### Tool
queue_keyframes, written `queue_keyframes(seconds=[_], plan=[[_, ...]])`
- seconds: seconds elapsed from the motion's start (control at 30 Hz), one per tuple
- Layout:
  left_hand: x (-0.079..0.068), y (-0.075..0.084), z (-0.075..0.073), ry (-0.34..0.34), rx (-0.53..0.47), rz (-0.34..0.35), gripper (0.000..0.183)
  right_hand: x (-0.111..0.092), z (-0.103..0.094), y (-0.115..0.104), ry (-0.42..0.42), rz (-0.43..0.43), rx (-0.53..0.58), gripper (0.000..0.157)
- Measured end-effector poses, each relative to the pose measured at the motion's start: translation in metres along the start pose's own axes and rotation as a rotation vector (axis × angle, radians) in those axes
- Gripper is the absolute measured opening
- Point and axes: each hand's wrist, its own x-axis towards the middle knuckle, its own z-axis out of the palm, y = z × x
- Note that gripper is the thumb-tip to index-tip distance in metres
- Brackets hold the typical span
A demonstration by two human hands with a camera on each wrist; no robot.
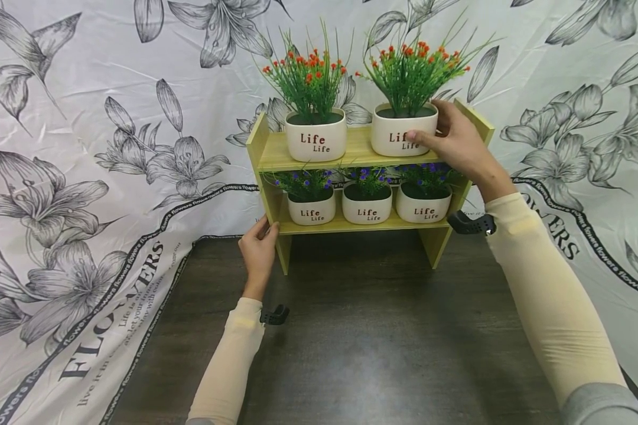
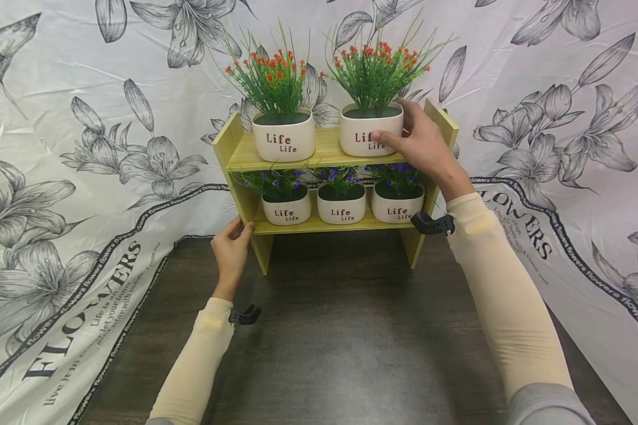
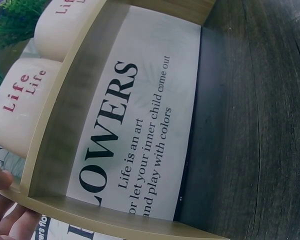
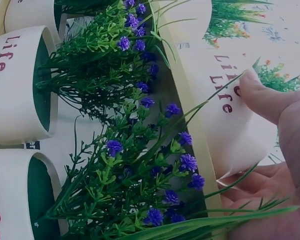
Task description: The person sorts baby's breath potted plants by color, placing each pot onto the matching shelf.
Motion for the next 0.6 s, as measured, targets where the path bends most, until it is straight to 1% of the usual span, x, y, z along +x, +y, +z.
queue_keyframes(seconds=[0.1, 0.17, 0.23, 0.33, 0.37, 0.5, 0.6], plan=[[0.001, -0.001, 0.000, -0.002, 0.002, 0.003, 0.031, -0.004, -0.002, 0.001, 0.036, -0.013, 0.028, 0.097], [0.001, -0.002, 0.000, -0.003, 0.003, 0.003, 0.032, -0.009, -0.004, 0.000, 0.088, -0.031, 0.020, 0.090], [0.001, -0.004, -0.001, -0.004, 0.006, 0.002, 0.032, -0.016, -0.005, -0.002, 0.148, -0.050, -0.011, 0.080], [0.002, -0.007, -0.003, -0.012, 0.007, -0.005, 0.033, -0.027, -0.005, -0.006, 0.259, -0.093, -0.089, 0.065], [0.002, -0.007, -0.004, -0.016, 0.005, -0.009, 0.033, -0.031, -0.005, -0.006, 0.296, -0.112, -0.111, 0.060], [0.003, -0.009, -0.005, -0.019, -0.012, -0.026, 0.033, -0.046, -0.004, -0.003, 0.453, -0.251, -0.178, 0.037], [0.005, -0.017, -0.004, -0.016, -0.011, -0.045, 0.031, -0.057, -0.004, 0.004, 0.532, -0.346, -0.200, 0.025]])
